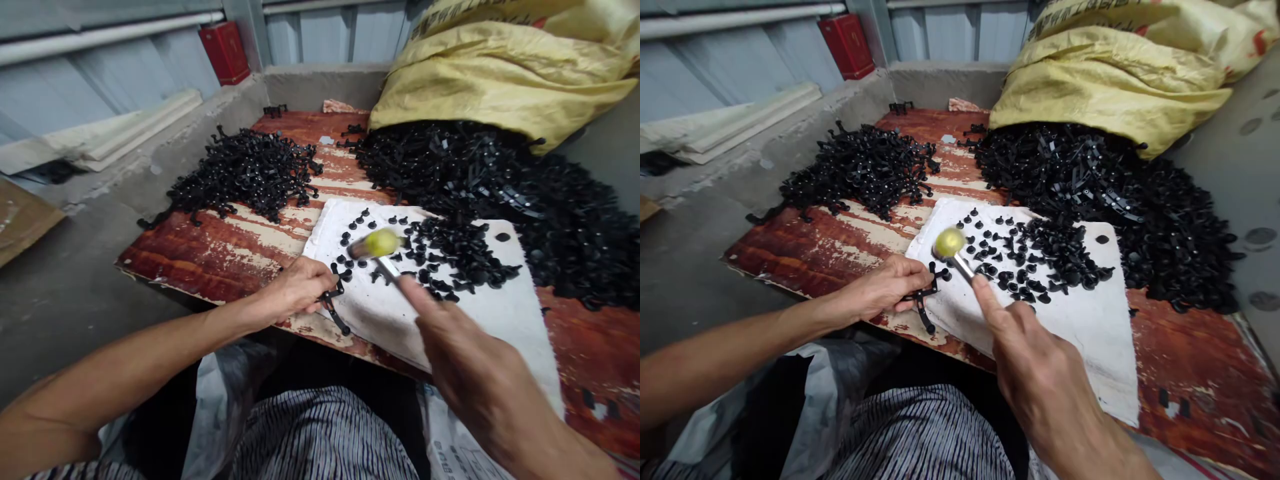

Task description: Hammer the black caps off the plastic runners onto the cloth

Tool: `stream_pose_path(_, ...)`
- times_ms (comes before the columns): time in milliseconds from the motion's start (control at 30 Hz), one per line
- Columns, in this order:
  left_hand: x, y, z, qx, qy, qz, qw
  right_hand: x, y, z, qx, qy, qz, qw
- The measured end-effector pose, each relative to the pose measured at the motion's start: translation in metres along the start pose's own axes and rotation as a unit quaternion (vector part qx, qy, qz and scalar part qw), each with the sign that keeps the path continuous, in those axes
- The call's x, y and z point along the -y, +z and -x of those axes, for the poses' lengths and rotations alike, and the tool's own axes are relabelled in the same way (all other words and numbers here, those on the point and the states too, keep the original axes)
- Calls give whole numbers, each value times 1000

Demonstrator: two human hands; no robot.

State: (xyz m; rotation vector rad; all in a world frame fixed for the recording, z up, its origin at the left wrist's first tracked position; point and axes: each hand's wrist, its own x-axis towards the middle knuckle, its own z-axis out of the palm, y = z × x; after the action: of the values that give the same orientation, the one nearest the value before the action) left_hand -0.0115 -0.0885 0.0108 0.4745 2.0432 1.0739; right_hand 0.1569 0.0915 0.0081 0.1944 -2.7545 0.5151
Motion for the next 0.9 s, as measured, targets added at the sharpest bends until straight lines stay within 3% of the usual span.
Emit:
stream_pose_path(100,2,0,0,2,9,-15,1000,-2,2,-1,31,-32,34,998)
stream_pose_path(333,-3,4,-4,-11,-40,50,998,9,-14,2,-49,11,-26,998)
stream_pose_path(567,3,-2,-4,23,-4,58,998,-3,4,2,-28,19,-35,999)
stream_pose_path(700,-1,-6,-5,34,-45,119,991,-5,4,9,-66,80,-86,991)
stream_pose_path(900,-5,-22,-10,92,-4,114,989,-6,14,33,-84,184,-145,969)
